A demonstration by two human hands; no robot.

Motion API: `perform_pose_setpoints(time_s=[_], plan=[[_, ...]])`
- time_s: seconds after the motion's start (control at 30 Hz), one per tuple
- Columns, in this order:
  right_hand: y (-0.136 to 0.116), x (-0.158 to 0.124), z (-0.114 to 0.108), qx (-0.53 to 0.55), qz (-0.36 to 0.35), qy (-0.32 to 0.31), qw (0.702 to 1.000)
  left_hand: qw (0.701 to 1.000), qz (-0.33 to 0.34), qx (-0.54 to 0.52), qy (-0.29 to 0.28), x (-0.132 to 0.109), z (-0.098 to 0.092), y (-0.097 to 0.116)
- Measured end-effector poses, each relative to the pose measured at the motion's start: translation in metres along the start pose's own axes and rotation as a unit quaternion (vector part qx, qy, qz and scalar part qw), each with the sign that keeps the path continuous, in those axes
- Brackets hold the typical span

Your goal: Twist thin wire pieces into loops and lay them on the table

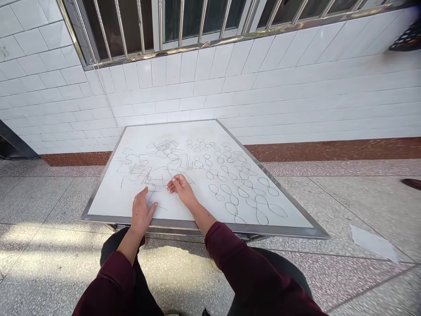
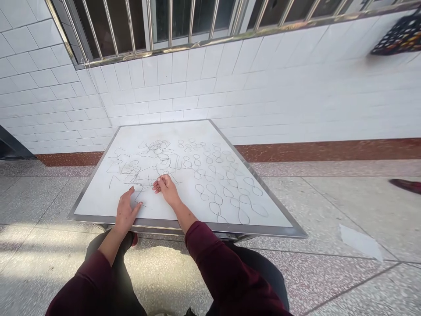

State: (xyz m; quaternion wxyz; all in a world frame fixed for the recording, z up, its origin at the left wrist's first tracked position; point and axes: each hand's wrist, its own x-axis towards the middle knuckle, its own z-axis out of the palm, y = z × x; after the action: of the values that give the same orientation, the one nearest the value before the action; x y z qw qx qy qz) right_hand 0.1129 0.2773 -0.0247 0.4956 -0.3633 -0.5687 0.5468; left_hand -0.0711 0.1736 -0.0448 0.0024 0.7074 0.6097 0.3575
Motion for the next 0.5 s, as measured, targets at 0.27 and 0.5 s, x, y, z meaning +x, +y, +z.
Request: perform_pose_setpoints(time_s=[0.27, 0.5], plan=[[-0.006, -0.002, -0.001, -0.002, 0.026, -0.05, 0.998, 0.999, 0.019, 0.005, -0.028, 0.044, 0.02, 0.002], [-0.006, -0.004, -0.002, -0.013, 0.045, -0.041, 0.998, 0.999, -0.043, 0.033, -0.002, 0.066, 0.026, -0.015]])
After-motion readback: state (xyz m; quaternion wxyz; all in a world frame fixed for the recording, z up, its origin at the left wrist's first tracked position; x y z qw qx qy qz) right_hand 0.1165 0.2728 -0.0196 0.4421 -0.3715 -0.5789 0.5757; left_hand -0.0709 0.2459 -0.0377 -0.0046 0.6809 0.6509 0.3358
